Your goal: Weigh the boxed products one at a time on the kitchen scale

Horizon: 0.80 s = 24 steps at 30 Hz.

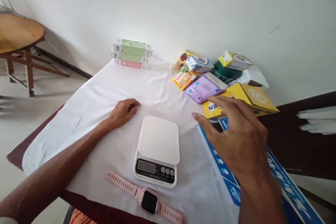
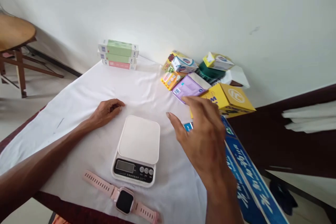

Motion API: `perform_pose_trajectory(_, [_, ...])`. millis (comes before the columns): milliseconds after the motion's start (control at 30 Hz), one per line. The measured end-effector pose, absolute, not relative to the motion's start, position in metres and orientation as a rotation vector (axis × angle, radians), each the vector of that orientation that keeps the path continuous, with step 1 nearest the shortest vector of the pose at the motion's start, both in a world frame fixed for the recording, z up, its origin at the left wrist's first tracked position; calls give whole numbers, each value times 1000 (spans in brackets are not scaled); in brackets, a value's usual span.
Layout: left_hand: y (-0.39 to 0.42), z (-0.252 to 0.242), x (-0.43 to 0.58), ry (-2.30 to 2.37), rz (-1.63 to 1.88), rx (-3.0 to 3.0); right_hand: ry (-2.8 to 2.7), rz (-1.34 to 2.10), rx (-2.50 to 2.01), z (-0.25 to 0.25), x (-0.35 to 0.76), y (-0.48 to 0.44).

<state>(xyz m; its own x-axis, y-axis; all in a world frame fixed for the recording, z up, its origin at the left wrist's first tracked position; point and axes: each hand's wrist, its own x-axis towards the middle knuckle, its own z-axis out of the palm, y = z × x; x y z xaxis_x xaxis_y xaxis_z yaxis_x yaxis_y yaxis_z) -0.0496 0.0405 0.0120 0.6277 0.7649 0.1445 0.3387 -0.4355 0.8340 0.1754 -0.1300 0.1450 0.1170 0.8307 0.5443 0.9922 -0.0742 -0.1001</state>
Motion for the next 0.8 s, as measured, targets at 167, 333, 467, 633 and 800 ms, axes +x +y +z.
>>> perform_pose_trajectory(167, [41,9,-50,835,687,2034,-2039,-213,-1800,123,164,-5])
perform_pose_trajectory(333, [42,6,-49,810,735,2051,-2102,-210,-1929,120,156,123])
perform_pose_trajectory(467, [42,5,-49,799,727,2024,-2173,-188,-1979,124,151,210])
perform_pose_trajectory(633, [42,4,-48,793,720,1990,-2227,40,-2194,125,144,264])
perform_pose_trajectory(800, [42,3,-48,787,710,1976,-2234,306,-2406,132,144,270])
